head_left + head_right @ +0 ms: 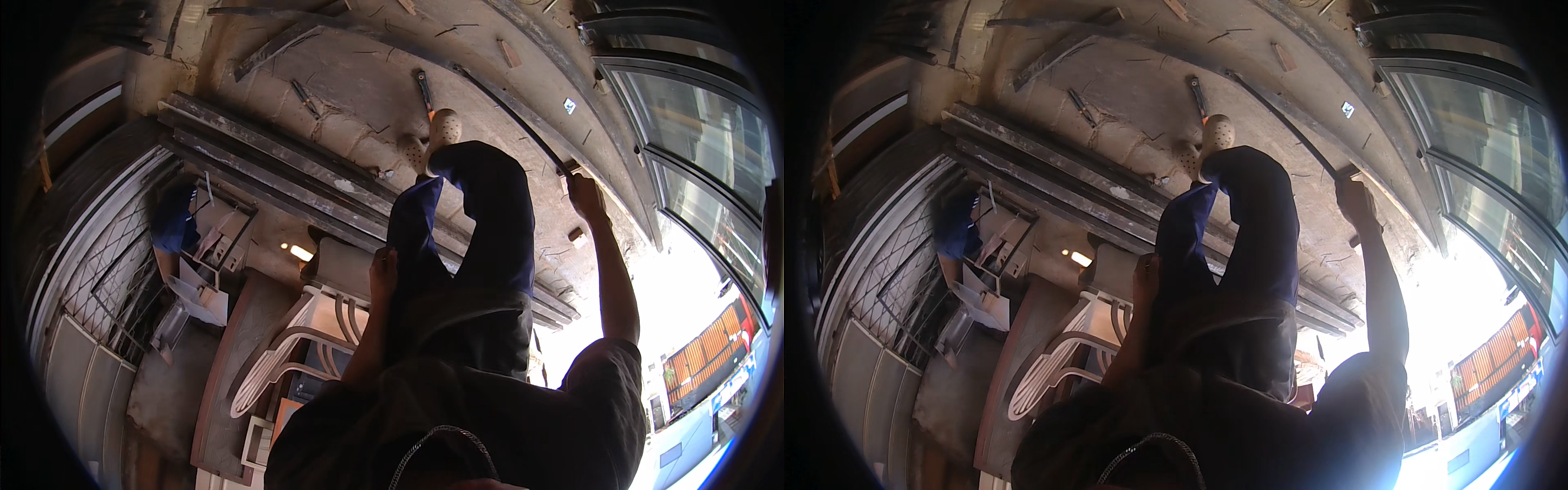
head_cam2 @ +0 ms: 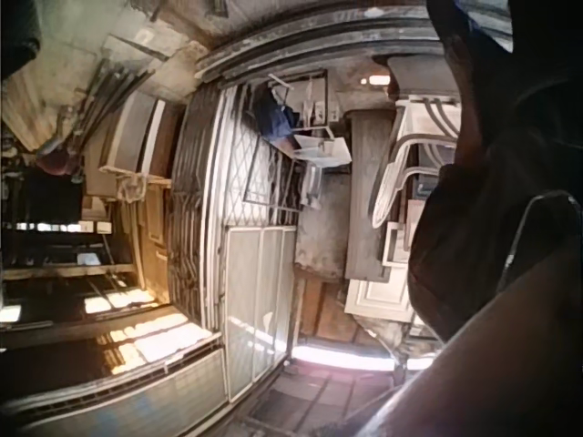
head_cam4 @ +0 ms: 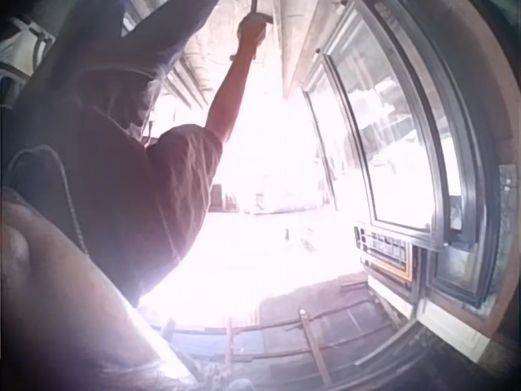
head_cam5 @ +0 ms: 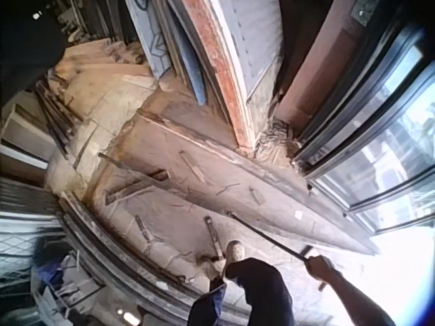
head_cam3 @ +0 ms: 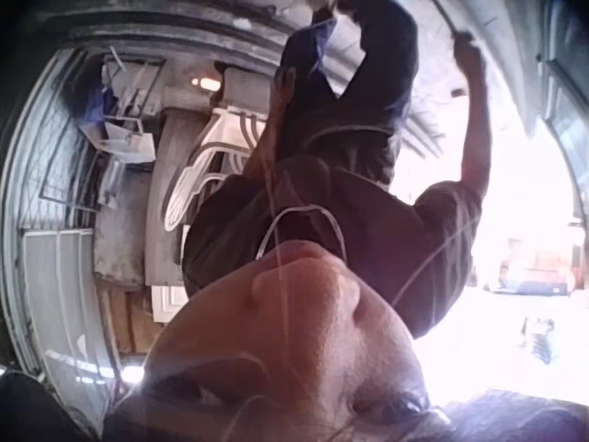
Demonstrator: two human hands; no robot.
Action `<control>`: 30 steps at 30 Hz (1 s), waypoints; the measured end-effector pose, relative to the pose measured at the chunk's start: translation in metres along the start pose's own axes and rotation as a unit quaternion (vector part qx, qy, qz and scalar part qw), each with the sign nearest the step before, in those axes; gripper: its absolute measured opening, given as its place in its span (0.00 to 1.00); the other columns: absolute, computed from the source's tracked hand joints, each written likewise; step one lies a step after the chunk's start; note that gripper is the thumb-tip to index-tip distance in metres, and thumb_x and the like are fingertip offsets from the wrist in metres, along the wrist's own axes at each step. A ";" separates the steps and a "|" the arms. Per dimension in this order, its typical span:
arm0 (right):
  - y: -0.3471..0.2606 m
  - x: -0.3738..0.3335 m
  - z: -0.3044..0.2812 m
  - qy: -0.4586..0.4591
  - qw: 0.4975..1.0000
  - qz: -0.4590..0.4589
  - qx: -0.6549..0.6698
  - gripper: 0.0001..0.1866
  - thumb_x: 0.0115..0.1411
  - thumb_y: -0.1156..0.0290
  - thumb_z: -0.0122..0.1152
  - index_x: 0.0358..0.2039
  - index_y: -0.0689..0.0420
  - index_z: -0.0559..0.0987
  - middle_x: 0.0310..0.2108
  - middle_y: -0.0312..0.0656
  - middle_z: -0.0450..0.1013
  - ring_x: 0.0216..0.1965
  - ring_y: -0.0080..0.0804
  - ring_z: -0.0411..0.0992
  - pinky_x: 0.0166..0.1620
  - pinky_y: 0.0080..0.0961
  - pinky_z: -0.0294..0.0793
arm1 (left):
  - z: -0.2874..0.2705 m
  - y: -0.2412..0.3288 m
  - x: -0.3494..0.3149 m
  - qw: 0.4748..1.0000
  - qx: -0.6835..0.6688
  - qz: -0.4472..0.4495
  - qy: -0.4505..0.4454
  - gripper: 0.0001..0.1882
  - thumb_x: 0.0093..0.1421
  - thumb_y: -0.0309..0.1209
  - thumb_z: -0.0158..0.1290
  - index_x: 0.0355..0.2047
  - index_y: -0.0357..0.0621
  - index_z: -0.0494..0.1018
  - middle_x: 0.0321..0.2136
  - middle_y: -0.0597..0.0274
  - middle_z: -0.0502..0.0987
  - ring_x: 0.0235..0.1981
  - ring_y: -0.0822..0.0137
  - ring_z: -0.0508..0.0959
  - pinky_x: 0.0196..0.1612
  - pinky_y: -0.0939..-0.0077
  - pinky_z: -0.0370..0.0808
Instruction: The person assembles a curved metal frame on the floor using a hammer and a metal rod. They position the metal pieces, hammer nails into them, and use the rod to bend and align the frame components.
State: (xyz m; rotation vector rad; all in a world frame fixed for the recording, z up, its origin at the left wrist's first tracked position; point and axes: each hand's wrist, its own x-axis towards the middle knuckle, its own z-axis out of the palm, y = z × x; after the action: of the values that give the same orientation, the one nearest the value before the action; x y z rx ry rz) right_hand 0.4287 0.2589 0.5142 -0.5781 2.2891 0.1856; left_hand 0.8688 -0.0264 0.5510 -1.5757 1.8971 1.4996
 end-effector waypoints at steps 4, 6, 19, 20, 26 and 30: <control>0.016 0.007 -0.006 -0.066 0.995 -0.066 0.036 0.14 0.63 0.63 0.48 0.33 0.61 0.76 0.29 0.58 0.75 0.35 0.56 0.75 0.38 0.49 0.73 | 0.077 0.082 0.008 0.997 -0.012 0.037 -0.068 0.16 0.68 0.39 0.47 0.43 0.37 0.71 0.33 0.53 0.77 0.32 0.64 0.77 0.38 0.71 0.73; 0.006 0.006 -0.010 -0.113 0.987 -0.075 0.082 0.13 0.61 0.65 0.49 0.36 0.62 0.75 0.32 0.60 0.74 0.37 0.57 0.75 0.40 0.49 0.73 | 0.121 0.107 0.003 0.987 -0.108 -0.006 -0.115 0.18 0.68 0.41 0.46 0.44 0.36 0.71 0.33 0.54 0.77 0.34 0.66 0.77 0.39 0.72 0.73; 0.016 0.002 -0.003 -0.204 0.881 -0.113 0.411 0.19 0.62 0.59 0.52 0.42 0.64 0.76 0.25 0.56 0.76 0.32 0.57 0.76 0.39 0.43 0.74 | 0.364 0.243 -0.052 0.507 -0.807 -0.226 -0.201 0.23 0.68 0.55 0.39 0.43 0.49 0.69 0.26 0.69 0.70 0.24 0.77 0.70 0.31 0.80 0.71; 0.028 0.011 0.000 -0.210 0.876 -0.135 0.412 0.20 0.63 0.58 0.52 0.42 0.63 0.77 0.25 0.56 0.76 0.32 0.56 0.77 0.38 0.43 0.74 | 0.359 0.269 -0.039 0.575 -0.743 -0.322 -0.116 0.22 0.69 0.53 0.39 0.39 0.48 0.69 0.23 0.72 0.67 0.18 0.80 0.64 0.24 0.85 0.65; 0.108 0.091 0.067 -0.261 0.847 0.002 0.464 0.17 0.65 0.58 0.49 0.45 0.56 0.78 0.40 0.49 0.78 0.39 0.42 0.78 0.43 0.37 0.74 | 0.406 0.228 0.007 0.592 -0.728 -0.289 -0.189 0.25 0.67 0.55 0.40 0.45 0.47 0.70 0.26 0.71 0.69 0.20 0.79 0.65 0.24 0.84 0.67; 0.179 0.148 0.140 -0.142 0.928 0.104 0.328 0.18 0.63 0.54 0.50 0.43 0.52 0.79 0.41 0.57 0.76 0.44 0.55 0.75 0.47 0.42 0.73 | 0.431 0.245 0.054 0.615 -0.720 -0.308 -0.091 0.29 0.65 0.58 0.42 0.46 0.42 0.70 0.26 0.69 0.69 0.23 0.76 0.67 0.26 0.81 0.67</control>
State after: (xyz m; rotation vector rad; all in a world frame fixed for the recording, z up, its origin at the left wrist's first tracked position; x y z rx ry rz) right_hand 0.3456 0.4083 0.3029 0.0403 1.9568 -0.3681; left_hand 0.4737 0.2629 0.4545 -1.9363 -0.4960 2.6623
